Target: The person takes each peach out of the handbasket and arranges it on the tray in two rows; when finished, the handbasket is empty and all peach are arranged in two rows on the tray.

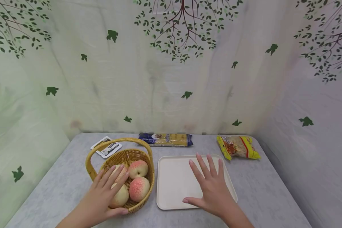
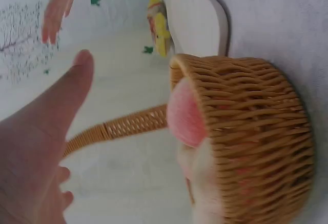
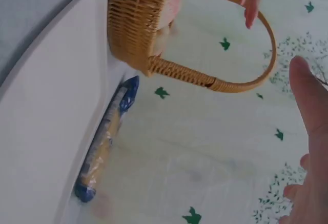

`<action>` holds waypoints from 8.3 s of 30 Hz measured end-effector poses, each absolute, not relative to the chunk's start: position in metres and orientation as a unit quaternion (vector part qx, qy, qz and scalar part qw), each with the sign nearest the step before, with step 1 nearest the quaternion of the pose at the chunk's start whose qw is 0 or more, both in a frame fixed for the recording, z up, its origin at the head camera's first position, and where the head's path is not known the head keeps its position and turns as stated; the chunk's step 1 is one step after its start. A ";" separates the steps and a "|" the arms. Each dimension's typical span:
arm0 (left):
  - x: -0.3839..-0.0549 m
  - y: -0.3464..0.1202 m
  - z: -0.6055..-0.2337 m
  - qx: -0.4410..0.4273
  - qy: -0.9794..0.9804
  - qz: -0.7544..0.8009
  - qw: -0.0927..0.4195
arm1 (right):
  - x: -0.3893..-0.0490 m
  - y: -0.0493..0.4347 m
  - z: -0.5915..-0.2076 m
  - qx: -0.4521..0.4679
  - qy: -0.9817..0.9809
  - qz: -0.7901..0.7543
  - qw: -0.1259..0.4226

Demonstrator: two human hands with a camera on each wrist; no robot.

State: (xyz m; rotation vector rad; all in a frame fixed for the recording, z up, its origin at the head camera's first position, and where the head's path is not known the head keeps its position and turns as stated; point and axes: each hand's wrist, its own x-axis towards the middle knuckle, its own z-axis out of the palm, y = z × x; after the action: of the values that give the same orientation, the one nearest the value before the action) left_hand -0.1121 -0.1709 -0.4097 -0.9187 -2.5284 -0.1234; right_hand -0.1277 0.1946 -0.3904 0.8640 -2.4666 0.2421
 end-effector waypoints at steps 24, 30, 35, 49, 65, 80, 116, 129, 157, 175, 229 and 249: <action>-0.083 -0.185 -0.489 0.072 -0.931 -0.355 0.055 | -0.160 0.086 -0.443 0.393 -0.801 0.420 0.166; -0.092 -0.196 -0.534 0.097 -0.923 -0.370 0.037 | -0.165 0.069 -0.454 0.389 -0.813 0.415 0.126; -0.099 -0.203 -0.563 0.088 -0.916 -0.386 0.063 | -0.168 0.062 -0.462 0.383 -0.818 0.417 0.103; -0.086 -0.186 -0.530 0.067 -0.910 -0.389 0.125 | -0.176 0.053 -0.472 0.370 -0.845 0.382 0.054; -0.081 -0.178 -0.500 0.073 -0.893 -0.439 0.066 | -0.189 0.049 -0.466 0.376 -0.870 0.318 -0.018; -0.093 -0.190 -0.545 0.097 -0.884 -0.451 0.076 | -0.196 0.040 -0.457 0.399 -0.876 0.266 -0.046; -0.080 -0.176 -0.503 0.067 -0.884 -0.453 0.091 | -0.185 0.038 -0.466 0.385 -0.849 0.357 0.058; -0.080 -0.176 -0.501 0.067 -0.881 -0.463 0.074 | -0.160 0.059 -0.423 0.393 -0.808 0.411 0.152; -0.081 -0.177 -0.500 0.083 -0.881 -0.464 0.050 | -0.238 0.134 -0.497 0.088 -0.885 0.431 0.148; -0.081 -0.177 -0.500 0.082 -0.878 -0.470 0.040 | -0.237 0.137 -0.507 0.092 -0.875 0.459 0.120; -0.081 -0.178 -0.506 0.052 -0.882 -0.462 0.082 | -0.176 -0.005 -0.468 0.472 -0.817 0.317 0.096; -0.082 -0.179 -0.503 0.064 -0.877 -0.473 0.050 | -0.182 -0.012 -0.465 0.483 -0.839 0.249 -0.010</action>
State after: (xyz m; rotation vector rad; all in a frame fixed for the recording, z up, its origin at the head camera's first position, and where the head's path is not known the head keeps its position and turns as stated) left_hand -0.0819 -0.1787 -0.5035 0.1962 -2.6715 -1.4418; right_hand -0.1820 -0.0124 -0.4648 1.5278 -2.6551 0.7864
